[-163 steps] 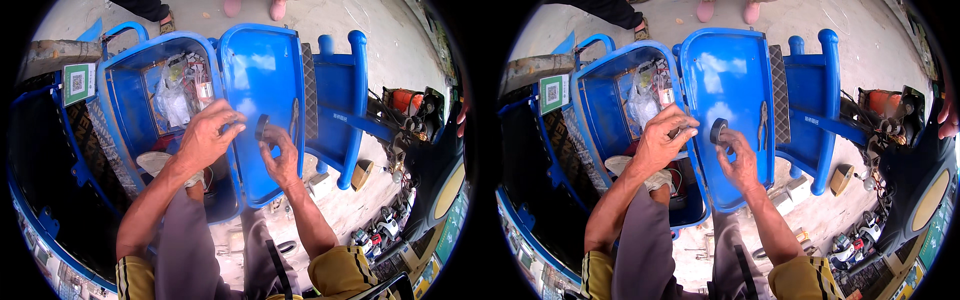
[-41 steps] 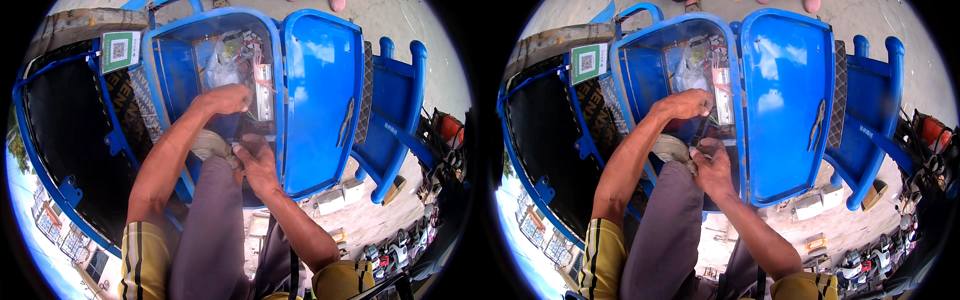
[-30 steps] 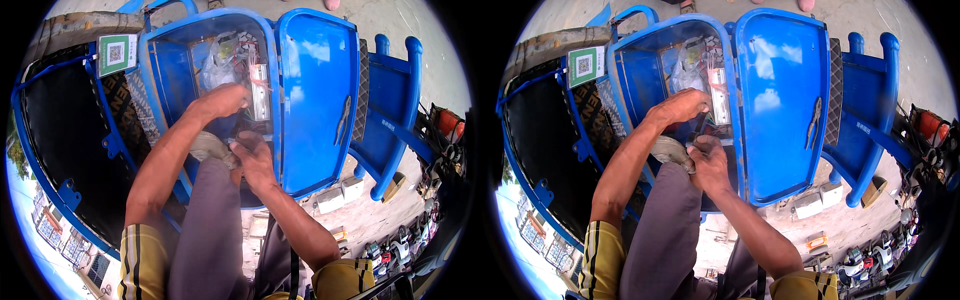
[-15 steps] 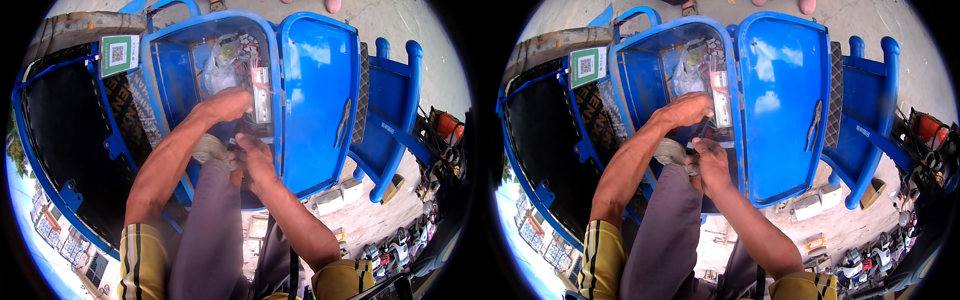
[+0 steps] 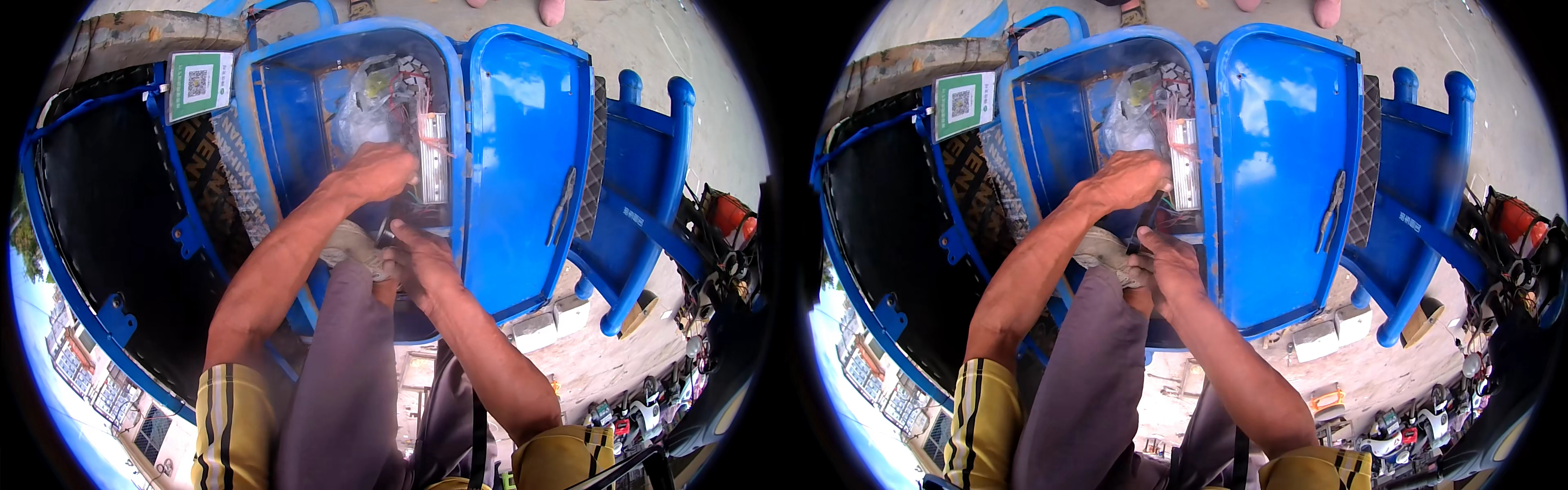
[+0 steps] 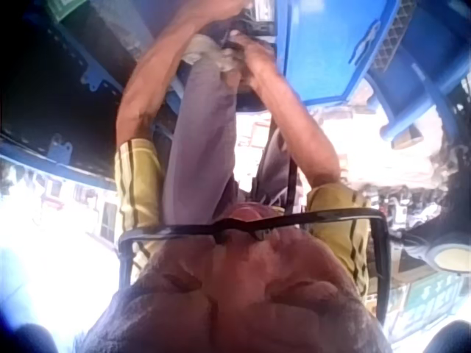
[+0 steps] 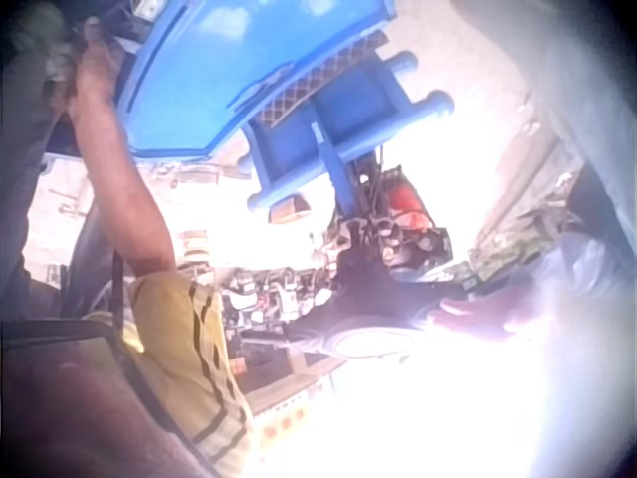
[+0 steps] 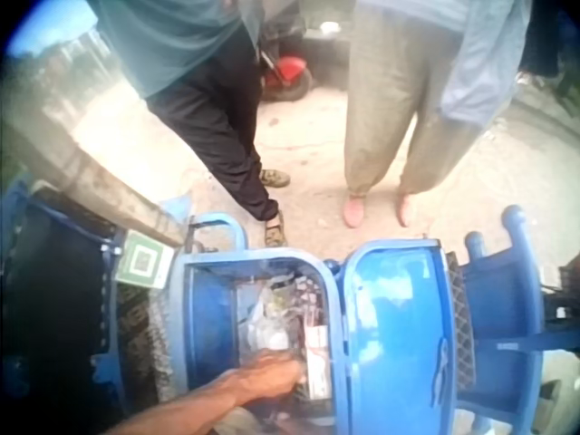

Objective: The person works inside the open storage compartment of a blue electric scooter, manipulating wires and components. They use a roll of black tape to wrap and secure connections within the compartment.

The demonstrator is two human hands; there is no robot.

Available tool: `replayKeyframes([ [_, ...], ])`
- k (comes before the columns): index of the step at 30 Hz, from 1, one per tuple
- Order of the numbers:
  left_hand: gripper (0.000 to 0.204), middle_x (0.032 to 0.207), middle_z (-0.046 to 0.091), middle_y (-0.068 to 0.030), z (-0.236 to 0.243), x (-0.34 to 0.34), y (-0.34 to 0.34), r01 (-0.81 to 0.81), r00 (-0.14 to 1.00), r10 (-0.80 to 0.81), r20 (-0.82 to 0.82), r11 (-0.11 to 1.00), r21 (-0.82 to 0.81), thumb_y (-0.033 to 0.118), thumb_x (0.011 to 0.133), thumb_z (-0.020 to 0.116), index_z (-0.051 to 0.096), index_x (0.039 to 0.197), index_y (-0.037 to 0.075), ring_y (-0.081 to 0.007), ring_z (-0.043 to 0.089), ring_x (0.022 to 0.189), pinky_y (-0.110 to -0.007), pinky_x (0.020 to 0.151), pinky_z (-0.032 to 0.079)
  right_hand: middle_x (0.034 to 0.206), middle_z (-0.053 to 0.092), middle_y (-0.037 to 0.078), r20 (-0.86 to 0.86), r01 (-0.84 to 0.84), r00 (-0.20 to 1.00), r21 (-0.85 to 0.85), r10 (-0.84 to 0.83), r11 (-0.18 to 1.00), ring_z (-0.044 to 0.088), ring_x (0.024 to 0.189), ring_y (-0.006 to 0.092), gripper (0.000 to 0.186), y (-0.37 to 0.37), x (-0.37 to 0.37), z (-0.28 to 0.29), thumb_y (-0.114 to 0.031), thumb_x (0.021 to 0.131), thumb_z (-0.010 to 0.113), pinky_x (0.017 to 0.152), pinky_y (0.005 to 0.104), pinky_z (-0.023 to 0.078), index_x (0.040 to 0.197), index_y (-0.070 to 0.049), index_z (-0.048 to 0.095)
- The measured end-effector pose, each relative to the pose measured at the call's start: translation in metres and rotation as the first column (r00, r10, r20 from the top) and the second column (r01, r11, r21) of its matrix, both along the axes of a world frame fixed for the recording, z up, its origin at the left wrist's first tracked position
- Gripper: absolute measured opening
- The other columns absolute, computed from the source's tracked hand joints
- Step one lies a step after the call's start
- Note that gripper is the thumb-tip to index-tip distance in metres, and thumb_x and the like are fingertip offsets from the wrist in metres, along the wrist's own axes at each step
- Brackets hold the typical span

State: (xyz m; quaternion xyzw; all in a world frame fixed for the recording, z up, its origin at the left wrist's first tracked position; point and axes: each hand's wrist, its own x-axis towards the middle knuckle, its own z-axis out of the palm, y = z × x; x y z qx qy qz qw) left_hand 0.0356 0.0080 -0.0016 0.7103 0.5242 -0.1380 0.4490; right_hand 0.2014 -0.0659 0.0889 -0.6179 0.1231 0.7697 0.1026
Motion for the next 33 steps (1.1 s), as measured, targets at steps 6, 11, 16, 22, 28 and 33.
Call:
replayKeyframes([
  [6,0.022,0.11,0.08,-0.0224,0.035,-0.014,-0.005,-0.406,0.905,0.405,0.133,0.914,-0.022,0.018,0.102,0.075,0.081,0.117,0.003,-0.0397,0.076,0.111,-0.051,0.094,0.058,0.104,0.072,0.008,0.059,-0.179,0.983,0.14,0.173,0.974,0.069,0.073,0.0155,0.039,-0.002,0.006,0.005,-0.026,0.105,0.078,0.06,0.0293,0.054,0.132,0.001,0.071],
  [11,0.035,0.113,0.081,-0.0215,0.068,-0.014,-0.003,-0.409,0.912,0.387,-0.132,0.859,-0.308,0.024,0.101,0.079,0.076,0.125,-0.001,-0.0364,0.078,0.105,-0.047,0.093,0.058,0.093,0.073,0.008,0.124,-0.222,0.972,0.208,0.199,0.953,0.066,0.064,0.0134,0.04,-0.004,0.012,0.001,-0.029,0.105,0.077,0.053,0.0291,0.049,0.13,0.001,0.072],
  [16,0.049,0.118,0.078,-0.0267,0.041,-0.013,-0.027,-0.499,0.85,0.522,-0.067,0.759,-0.419,0.022,0.098,0.083,0.068,0.139,-0.002,-0.0328,0.076,0.11,-0.042,0.095,0.059,0.082,0.071,0.006,0.102,-0.217,0.974,0.193,0.2,0.957,0.065,0.062,0.0133,0.042,-0.006,0.011,0.002,-0.032,0.105,0.077,0.053,0.0291,0.049,0.13,0.001,0.072],
  [22,0.054,0.13,0.073,-0.0316,0.032,-0.011,-0.034,-0.597,0.708,0.706,0.022,0.615,-0.516,0.012,0.092,0.087,0.065,0.139,-0.004,-0.0361,0.072,0.12,-0.042,0.103,0.057,0.086,0.07,0.007,0.121,-0.179,0.98,0.176,0.16,0.968,0.065,0.063,0.0134,0.045,-0.012,0.013,-0.003,-0.034,0.104,0.077,0.053,0.0304,0.05,0.131,0.002,0.071],
  [28,0.043,0.12,0.077,-0.0282,0.034,-0.005,-0.034,-0.593,0.717,0.697,0.036,0.635,-0.495,0.005,0.091,0.085,0.07,0.13,-0.005,-0.0335,0.073,0.118,-0.043,0.101,0.057,0.088,0.069,0.008,0.146,-0.215,0.969,0.1,0.2,0.971,0.064,0.062,0.0145,0.041,-0.013,0.022,-0.004,-0.036,0.103,0.078,0.054,0.0312,0.051,0.119,0.001,0.071],
  [33,0.039,0.109,0.079,-0.0237,0.021,-0.003,-0.043,-0.628,0.648,0.76,0.054,0.573,-0.527,0.003,0.089,0.085,0.072,0.125,-0.006,-0.0289,0.076,0.103,-0.041,0.091,0.058,0.083,0.064,0.002,0.173,-0.365,0.92,0.048,0.352,0.93,0.057,0.061,0.0121,0.031,-0.007,0.032,0.009,-0.031,0.106,0.075,0.048,0.0292,0.04,0.113,-0.001,0.069],
])
